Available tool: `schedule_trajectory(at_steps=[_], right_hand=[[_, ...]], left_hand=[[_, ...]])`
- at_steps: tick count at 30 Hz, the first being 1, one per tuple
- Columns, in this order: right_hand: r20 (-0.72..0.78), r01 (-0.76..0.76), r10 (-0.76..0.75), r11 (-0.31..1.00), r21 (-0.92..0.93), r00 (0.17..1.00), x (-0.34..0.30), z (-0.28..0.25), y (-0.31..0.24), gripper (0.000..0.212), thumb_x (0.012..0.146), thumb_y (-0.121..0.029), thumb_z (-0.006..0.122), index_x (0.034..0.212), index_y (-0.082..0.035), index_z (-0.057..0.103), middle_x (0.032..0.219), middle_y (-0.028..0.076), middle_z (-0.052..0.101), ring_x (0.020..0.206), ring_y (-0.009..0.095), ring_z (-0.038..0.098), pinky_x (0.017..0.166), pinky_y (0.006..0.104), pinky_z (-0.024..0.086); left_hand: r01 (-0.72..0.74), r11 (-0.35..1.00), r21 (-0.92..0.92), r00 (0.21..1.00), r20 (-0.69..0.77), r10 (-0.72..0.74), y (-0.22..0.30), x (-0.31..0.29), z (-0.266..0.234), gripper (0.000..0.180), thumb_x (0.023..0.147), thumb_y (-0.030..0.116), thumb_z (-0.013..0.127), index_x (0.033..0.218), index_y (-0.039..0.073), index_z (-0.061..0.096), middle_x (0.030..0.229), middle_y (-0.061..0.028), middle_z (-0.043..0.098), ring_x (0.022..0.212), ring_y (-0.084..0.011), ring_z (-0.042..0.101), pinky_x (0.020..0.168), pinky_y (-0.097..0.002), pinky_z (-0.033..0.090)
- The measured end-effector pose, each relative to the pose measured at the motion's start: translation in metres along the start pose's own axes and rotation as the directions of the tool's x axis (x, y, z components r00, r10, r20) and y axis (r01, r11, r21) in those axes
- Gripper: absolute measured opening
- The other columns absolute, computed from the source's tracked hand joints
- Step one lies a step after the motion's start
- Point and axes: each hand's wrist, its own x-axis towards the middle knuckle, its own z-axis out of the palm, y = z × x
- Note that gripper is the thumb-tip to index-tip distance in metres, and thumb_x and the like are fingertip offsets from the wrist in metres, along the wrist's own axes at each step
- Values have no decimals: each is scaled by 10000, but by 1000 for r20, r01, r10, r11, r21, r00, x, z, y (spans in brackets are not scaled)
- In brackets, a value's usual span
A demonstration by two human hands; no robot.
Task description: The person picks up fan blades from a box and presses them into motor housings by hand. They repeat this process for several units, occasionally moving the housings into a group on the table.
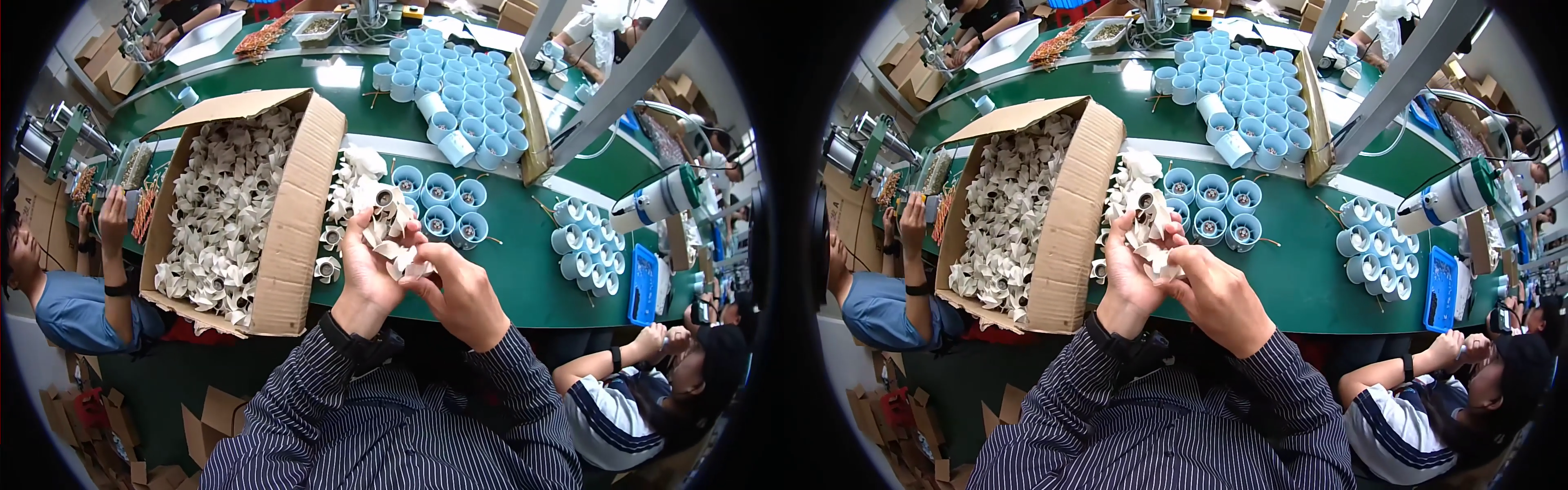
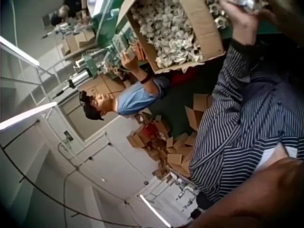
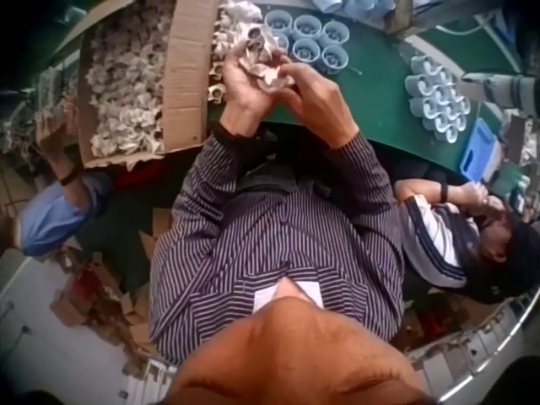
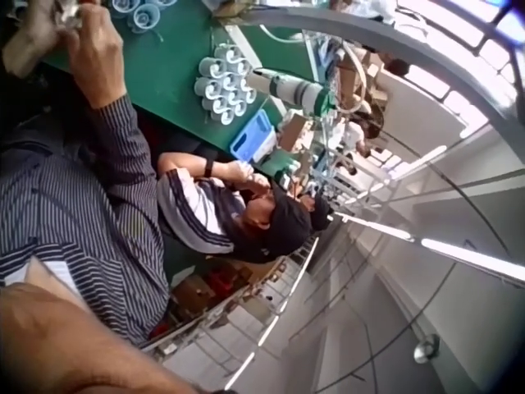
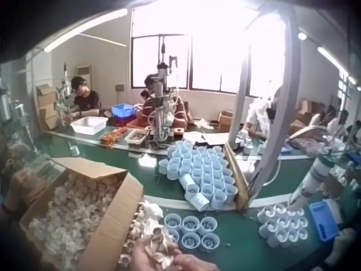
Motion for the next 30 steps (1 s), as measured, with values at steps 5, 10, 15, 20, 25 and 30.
schedule_trajectory(at_steps=[5,10,15,20,25,30], right_hand=[[-84,116,-114,993,21,990,2,4,-1,289,926,-67,860,1157,10,705,1214,178,756,1011,263,779,761,338,655],[-118,-26,47,984,176,992,-9,5,6,244,1000,-82,804,1169,14,656,1197,163,767,969,200,774,754,306,651],[-99,-187,241,905,382,965,-30,14,17,229,1073,-107,719,1188,24,569,1127,183,774,881,185,773,736,298,642],[-58,-270,316,880,392,947,-36,15,20,227,1116,-137,659,1185,25,516,985,172,778,820,190,772,692,292,624],[-90,-202,224,957,207,970,-34,12,13,195,1116,-152,664,1092,20,573,893,140,768,815,185,766,673,292,606],[-163,120,-132,990,-80,978,-23,11,17,206,1105,-148,684,998,13,613,883,90,730,706,146,698,615,272,553]], left_hand=[[4,982,-188,999,-41,-12,-3,7,-3,474,1035,430,634,1260,15,601,1075,-121,661,893,-224,662,755,-356,586],[59,956,-288,998,43,-48,3,11,-17,471,1034,438,638,1268,30,606,1097,-110,649,807,-177,616,660,-301,531],[113,951,-287,989,123,-81,7,9,-19,462,1026,442,649,1233,30,621,1071,-102,646,733,-158,572,627,-288,497],[31,985,-172,998,55,-22,3,1,-7,447,1029,440,641,1196,26,620,997,-90,657,695,-163,574,622,-303,509],[-100,994,47,986,-129,106,-18,-11,14,455,1038,437,633,1208,15,622,1009,-94,682,700,-157,595,610,-320,518],[-75,991,112,996,-31,79,-22,-13,3,417,1055,423,600,1166,25,656,936,-92,694,703,-170,633,623,-341,538]])
